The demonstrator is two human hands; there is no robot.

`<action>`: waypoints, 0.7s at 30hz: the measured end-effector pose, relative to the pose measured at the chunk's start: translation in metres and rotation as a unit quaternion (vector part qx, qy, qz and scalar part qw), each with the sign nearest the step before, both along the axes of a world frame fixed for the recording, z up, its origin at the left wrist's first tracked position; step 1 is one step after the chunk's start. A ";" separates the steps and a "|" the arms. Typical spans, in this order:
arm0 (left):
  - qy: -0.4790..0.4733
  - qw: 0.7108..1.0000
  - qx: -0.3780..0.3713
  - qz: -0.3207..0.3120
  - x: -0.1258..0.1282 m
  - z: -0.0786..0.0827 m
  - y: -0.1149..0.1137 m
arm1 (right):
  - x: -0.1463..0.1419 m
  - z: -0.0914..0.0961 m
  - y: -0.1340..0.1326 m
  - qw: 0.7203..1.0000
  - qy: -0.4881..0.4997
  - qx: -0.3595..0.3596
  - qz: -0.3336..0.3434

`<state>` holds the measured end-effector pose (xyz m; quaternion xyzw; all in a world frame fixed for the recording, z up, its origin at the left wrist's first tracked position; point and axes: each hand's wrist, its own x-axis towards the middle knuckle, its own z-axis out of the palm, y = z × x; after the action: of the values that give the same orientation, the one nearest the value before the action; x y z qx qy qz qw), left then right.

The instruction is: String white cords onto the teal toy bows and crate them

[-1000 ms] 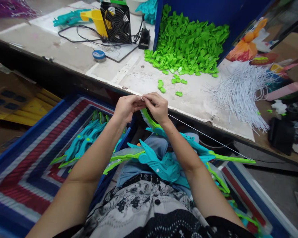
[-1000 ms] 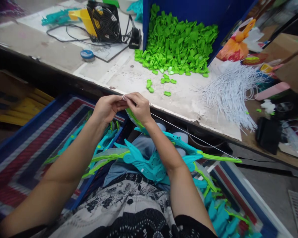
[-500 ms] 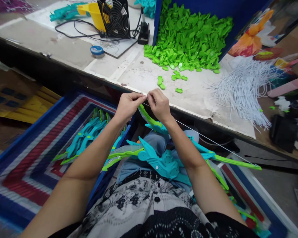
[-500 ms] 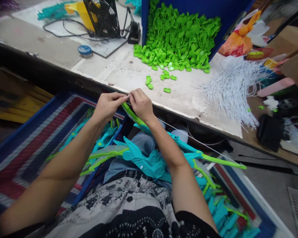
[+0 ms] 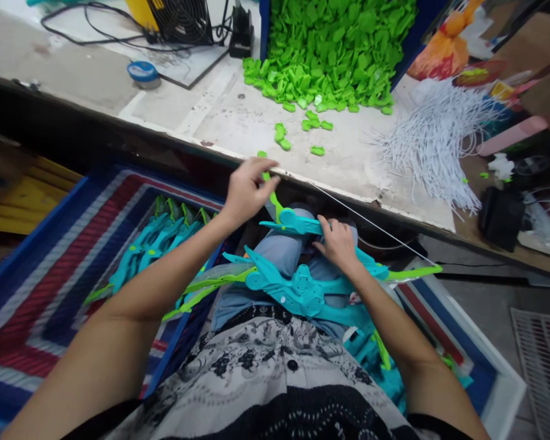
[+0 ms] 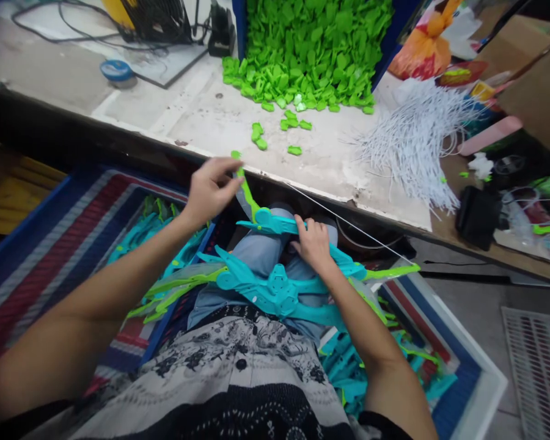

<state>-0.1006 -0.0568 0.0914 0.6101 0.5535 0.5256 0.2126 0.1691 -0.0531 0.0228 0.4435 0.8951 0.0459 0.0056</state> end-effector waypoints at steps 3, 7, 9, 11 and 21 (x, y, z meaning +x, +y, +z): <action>0.201 0.957 -0.001 -0.211 0.032 -0.013 -0.007 | 0.007 0.006 0.006 0.999 -0.030 0.011 -0.009; 0.345 0.916 0.005 -0.206 0.047 -0.010 -0.006 | -0.027 0.055 0.015 0.996 0.009 0.076 0.040; 0.358 0.921 -0.006 -0.154 0.025 0.004 -0.009 | -0.056 0.083 0.016 0.989 0.041 0.109 0.096; 0.367 0.924 -0.030 -0.106 -0.018 0.022 -0.025 | -0.083 0.101 0.012 0.973 0.093 0.135 0.160; 0.217 0.853 -0.286 0.379 -0.245 -0.083 -0.305 | -0.038 0.011 -0.043 0.972 0.128 -0.044 0.191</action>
<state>-0.3453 -0.3619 0.0088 0.3643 0.8995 0.2384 0.0362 0.1313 -0.0963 0.0339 0.2656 0.9577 -0.0507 -0.0984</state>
